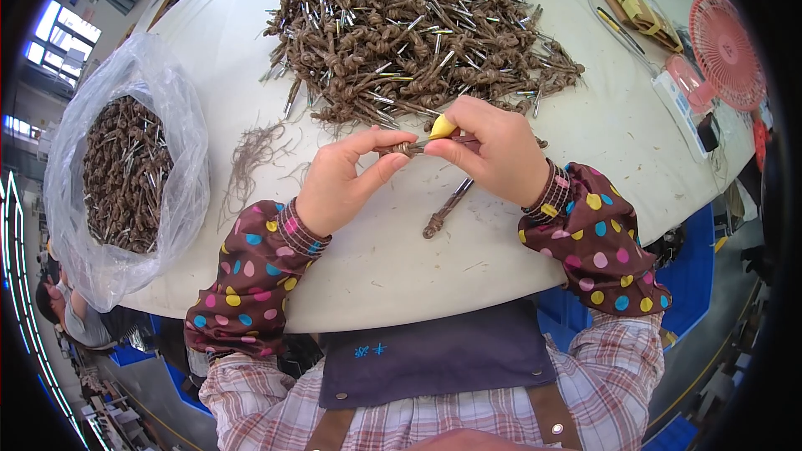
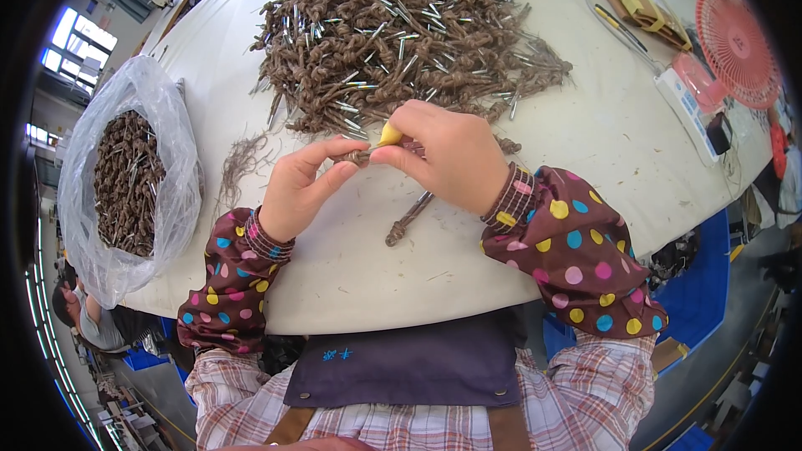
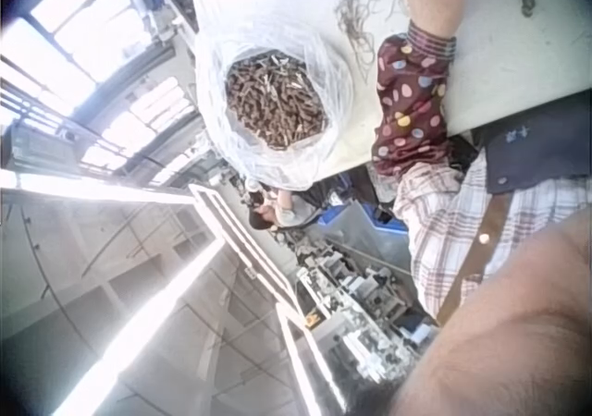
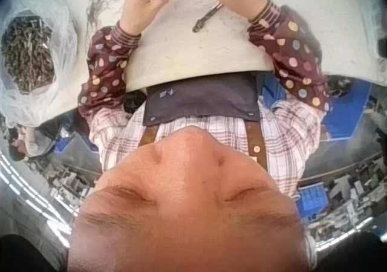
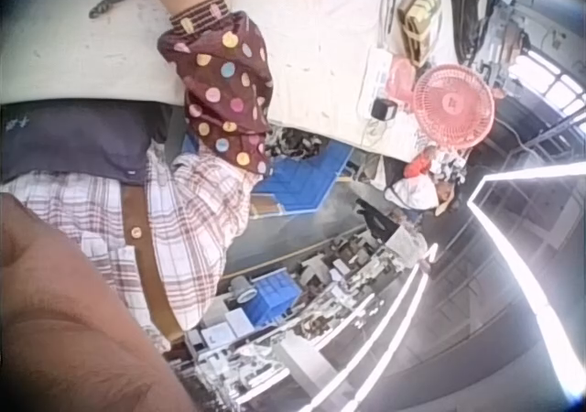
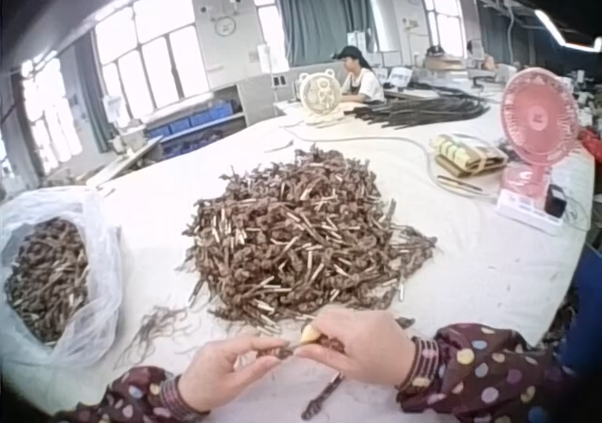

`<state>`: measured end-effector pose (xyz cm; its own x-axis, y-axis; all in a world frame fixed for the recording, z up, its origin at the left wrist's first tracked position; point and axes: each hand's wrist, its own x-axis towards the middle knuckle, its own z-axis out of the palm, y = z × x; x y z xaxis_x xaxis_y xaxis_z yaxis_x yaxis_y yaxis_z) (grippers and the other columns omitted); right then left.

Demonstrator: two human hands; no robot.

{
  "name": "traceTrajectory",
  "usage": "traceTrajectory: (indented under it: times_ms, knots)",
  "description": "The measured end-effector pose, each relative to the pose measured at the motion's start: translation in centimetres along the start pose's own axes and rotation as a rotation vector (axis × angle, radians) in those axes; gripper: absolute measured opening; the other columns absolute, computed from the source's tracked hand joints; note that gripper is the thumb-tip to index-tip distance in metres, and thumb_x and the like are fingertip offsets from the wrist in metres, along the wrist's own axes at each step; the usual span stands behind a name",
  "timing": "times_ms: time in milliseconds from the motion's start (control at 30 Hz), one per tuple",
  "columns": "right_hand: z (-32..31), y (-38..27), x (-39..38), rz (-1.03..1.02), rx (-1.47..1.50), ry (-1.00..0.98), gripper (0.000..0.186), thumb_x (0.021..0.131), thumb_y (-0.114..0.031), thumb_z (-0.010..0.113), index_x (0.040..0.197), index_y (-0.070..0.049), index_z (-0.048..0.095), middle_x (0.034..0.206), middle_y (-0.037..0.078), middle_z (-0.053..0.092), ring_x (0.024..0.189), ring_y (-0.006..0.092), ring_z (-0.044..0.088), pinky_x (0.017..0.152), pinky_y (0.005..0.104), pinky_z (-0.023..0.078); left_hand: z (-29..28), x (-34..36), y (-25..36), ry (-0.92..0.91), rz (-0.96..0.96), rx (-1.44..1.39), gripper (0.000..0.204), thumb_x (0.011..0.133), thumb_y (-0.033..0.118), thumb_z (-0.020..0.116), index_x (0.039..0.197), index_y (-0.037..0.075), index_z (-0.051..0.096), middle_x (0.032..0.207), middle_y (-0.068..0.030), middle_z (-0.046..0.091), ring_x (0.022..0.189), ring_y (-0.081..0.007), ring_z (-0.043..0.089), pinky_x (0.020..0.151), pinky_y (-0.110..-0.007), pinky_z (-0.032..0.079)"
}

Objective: Trimming excess threads or material from small twisted leather components with metal tips using small snips or scissors.

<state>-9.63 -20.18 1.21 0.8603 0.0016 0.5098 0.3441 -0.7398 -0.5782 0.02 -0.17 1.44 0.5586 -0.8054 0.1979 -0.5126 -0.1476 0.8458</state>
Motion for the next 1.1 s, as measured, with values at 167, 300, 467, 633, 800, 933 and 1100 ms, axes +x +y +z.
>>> traceTrajectory:
  times_ms: [167, 300, 467, 633, 800, 933, 1100]
  knots:
    - [-0.3, -0.2, 0.3, 0.17, 0.194, 0.007, 0.027, 0.078, -0.021, 0.071, 0.096, -0.006, 0.058, 0.086, 0.008, 0.058, 0.072, 0.0218, 0.062, 0.062, 0.0288, 0.051, -0.1, -0.1, -0.2, 0.002, -0.055, -0.078, 0.026, 0.087, 0.012, 0.065, 0.112, 0.004, 0.065, 0.098, -0.0075, 0.068, 0.088, -0.0132, 0.062, 0.079, -0.026, 0.048]
    - [0.8, -0.9, -0.2, -0.039, -0.012, 0.092, 0.041, 0.07, -0.009, 0.075, 0.107, -0.007, 0.057, 0.087, 0.006, 0.061, 0.072, 0.0196, 0.064, 0.06, 0.0276, 0.052, 0.2, -0.1, -0.4, 0.029, -0.063, -0.105, 0.028, 0.085, 0.011, 0.067, 0.112, 0.004, 0.065, 0.097, -0.0074, 0.068, 0.086, -0.0133, 0.062, 0.08, -0.026, 0.048]
    - [2.3, -0.8, -0.4, -0.195, -0.237, 0.124, 0.04, 0.068, -0.007, 0.068, 0.105, -0.01, 0.054, 0.082, 0.003, 0.059, 0.066, 0.0205, 0.06, 0.055, 0.0303, 0.049, 0.4, -0.1, -0.3, 0.039, -0.085, -0.027, 0.03, 0.081, 0.006, 0.069, 0.11, 0.004, 0.065, 0.094, -0.0067, 0.068, 0.084, -0.0124, 0.062, 0.079, -0.026, 0.048]
    - [1.9, -1.7, -0.3, -0.285, -0.37, 0.135, 0.032, 0.072, -0.008, 0.065, 0.102, -0.01, 0.055, 0.08, 0.003, 0.059, 0.063, 0.0198, 0.06, 0.053, 0.0305, 0.049, 0.6, -0.3, -0.6, 0.063, -0.081, 0.004, 0.03, 0.079, 0.006, 0.07, 0.108, 0.004, 0.065, 0.09, -0.0064, 0.067, 0.083, -0.0121, 0.062, 0.078, -0.026, 0.048]
    - [1.8, -0.5, 0.5, -0.11, -0.213, 0.14, 0.035, 0.07, 0.0, 0.068, 0.103, -0.006, 0.056, 0.076, 0.002, 0.061, 0.063, 0.0185, 0.061, 0.053, 0.0272, 0.048, 0.4, -0.2, -0.5, 0.029, -0.083, 0.031, 0.029, 0.08, 0.008, 0.069, 0.109, 0.004, 0.066, 0.088, -0.0058, 0.067, 0.084, -0.0124, 0.062, 0.078, -0.026, 0.048]
    - [-1.2, 1.4, 0.6, 0.229, -0.056, 0.224, 0.035, 0.078, -0.008, 0.07, 0.108, -0.005, 0.053, 0.08, 0.003, 0.062, 0.066, 0.0172, 0.061, 0.06, 0.0265, 0.05, 0.4, 0.0, -0.5, -0.004, -0.169, -0.147, 0.028, 0.086, 0.009, 0.065, 0.113, 0.002, 0.063, 0.098, -0.0044, 0.066, 0.089, -0.0097, 0.058, 0.082, -0.024, 0.045]
    - [-1.4, -0.6, 0.4, 0.157, -0.077, -0.016, 0.046, 0.08, -0.033, 0.072, 0.11, -0.006, 0.05, 0.095, 0.006, 0.058, 0.075, 0.0205, 0.064, 0.066, 0.0291, 0.053, 0.1, -0.1, -1.2, -0.05, -0.259, -0.218, 0.03, 0.089, 0.007, 0.062, 0.118, -0.002, 0.058, 0.108, -0.0041, 0.062, 0.098, -0.0083, 0.055, 0.088, -0.023, 0.043]
